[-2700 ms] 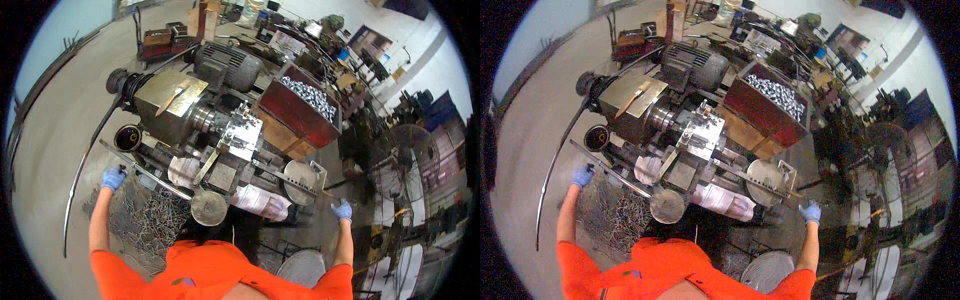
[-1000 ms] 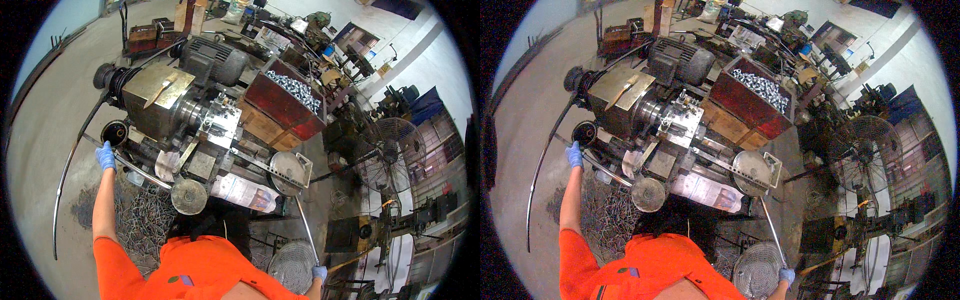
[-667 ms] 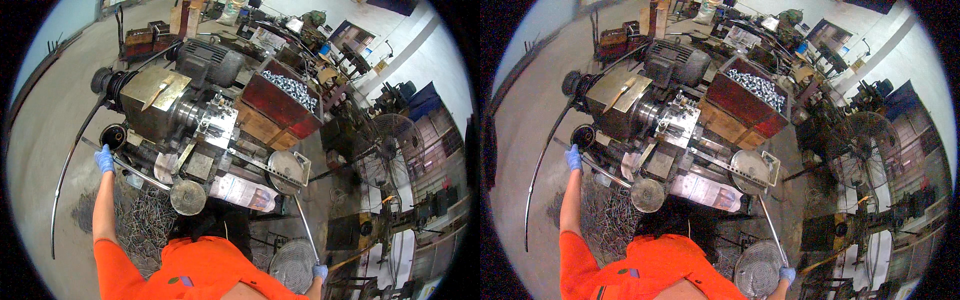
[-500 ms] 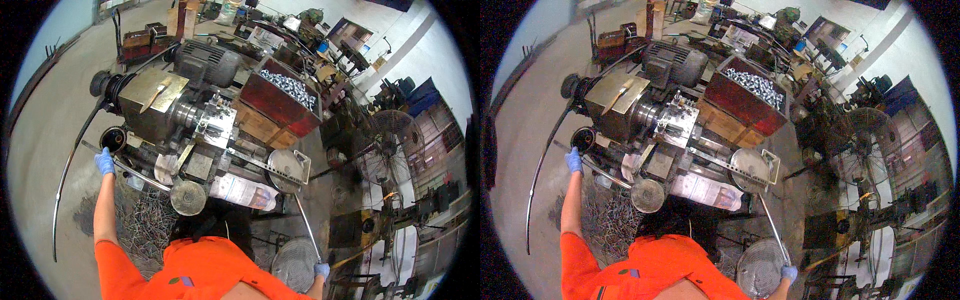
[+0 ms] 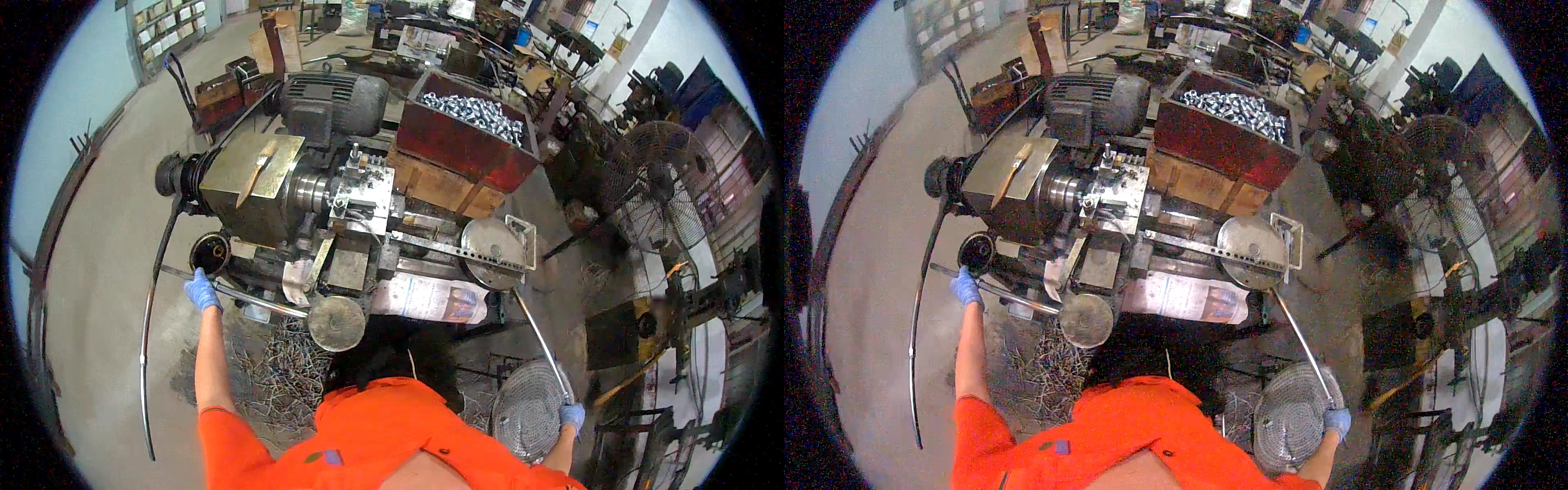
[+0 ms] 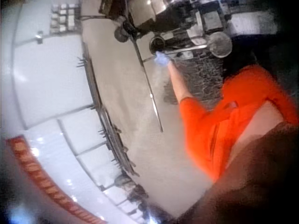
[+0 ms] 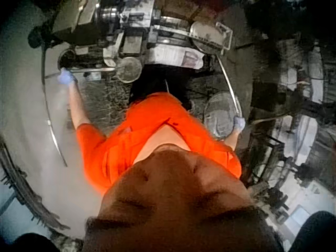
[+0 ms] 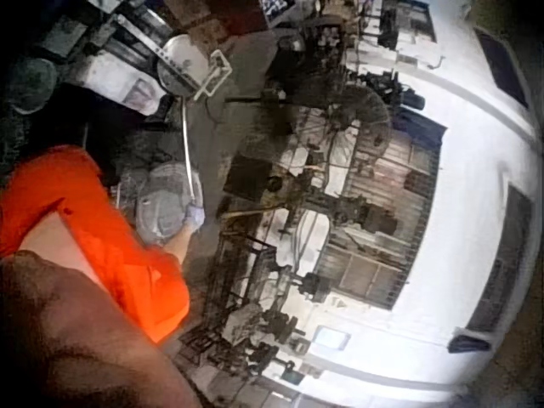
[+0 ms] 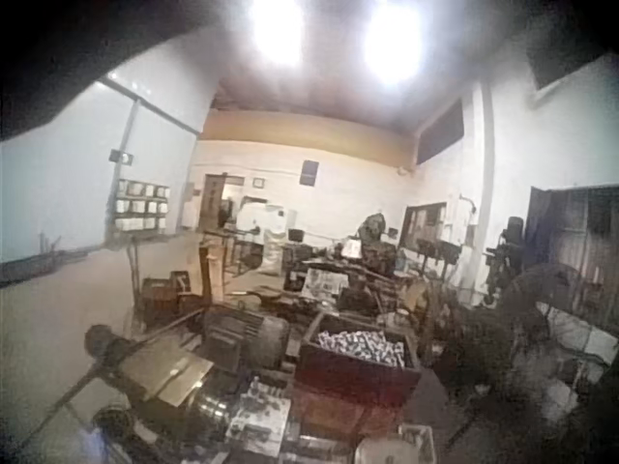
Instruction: The person operates a lathe machine by pulling a lever, adjusting a circular dial, and picking up small metal pieces.
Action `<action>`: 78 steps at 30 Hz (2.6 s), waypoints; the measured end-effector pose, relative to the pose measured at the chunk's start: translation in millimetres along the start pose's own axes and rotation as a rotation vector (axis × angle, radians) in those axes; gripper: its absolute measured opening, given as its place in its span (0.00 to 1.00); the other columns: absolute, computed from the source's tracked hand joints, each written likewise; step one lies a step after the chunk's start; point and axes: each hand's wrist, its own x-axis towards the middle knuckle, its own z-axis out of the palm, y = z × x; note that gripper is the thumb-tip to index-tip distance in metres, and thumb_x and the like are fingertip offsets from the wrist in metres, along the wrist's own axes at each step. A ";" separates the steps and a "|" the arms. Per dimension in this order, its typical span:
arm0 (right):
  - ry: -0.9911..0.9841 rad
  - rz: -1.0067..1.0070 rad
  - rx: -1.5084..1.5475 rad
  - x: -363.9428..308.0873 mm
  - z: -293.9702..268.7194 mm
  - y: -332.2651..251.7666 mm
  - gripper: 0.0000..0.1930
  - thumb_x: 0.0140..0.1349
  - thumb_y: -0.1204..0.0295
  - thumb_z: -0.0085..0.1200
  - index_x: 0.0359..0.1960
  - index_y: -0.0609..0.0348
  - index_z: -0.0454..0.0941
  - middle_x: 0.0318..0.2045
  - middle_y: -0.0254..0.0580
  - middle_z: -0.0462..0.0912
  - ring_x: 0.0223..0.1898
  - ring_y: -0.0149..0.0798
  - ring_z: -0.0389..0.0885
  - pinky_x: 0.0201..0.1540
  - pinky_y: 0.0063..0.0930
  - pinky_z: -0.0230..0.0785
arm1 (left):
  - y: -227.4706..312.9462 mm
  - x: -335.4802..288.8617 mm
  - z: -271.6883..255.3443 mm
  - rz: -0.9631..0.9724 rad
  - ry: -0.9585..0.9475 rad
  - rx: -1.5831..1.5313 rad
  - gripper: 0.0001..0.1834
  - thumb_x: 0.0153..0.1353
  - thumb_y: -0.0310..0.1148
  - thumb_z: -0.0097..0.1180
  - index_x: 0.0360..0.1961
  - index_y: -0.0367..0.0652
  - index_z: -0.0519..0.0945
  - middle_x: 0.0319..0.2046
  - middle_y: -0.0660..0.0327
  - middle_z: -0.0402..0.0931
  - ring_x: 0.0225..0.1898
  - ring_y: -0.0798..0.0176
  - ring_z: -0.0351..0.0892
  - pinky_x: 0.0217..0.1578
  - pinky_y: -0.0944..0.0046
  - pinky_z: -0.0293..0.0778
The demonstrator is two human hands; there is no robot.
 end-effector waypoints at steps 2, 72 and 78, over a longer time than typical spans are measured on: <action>-0.029 0.013 0.000 -5.0 -8.0 -7.0 0.20 0.46 0.59 0.57 0.33 0.66 0.78 0.35 0.62 0.79 0.40 0.58 0.78 0.43 0.43 0.70 | -14.6 13.5 0.0 0.046 -0.010 -0.029 0.22 0.51 0.41 0.59 0.28 0.24 0.74 0.25 0.45 0.76 0.26 0.51 0.74 0.31 0.54 0.69; 0.109 -0.366 -0.091 -27.0 -43.5 -190.9 0.20 0.47 0.54 0.55 0.40 0.49 0.79 0.44 0.47 0.78 0.53 0.54 0.69 0.57 0.49 0.55 | 24.1 -22.9 -10.8 -0.003 -0.069 -0.232 0.12 0.54 0.35 0.56 0.22 0.37 0.73 0.14 0.59 0.73 0.12 0.67 0.69 0.11 0.66 0.62; 0.116 -0.426 -0.175 67.3 -40.5 -209.1 0.22 0.51 0.50 0.50 0.43 0.49 0.78 0.47 0.48 0.75 0.56 0.53 0.66 0.57 0.51 0.55 | -0.3 -6.8 -10.7 -0.017 -0.109 -0.294 0.14 0.55 0.38 0.54 0.21 0.38 0.72 0.14 0.57 0.74 0.11 0.67 0.68 0.11 0.67 0.63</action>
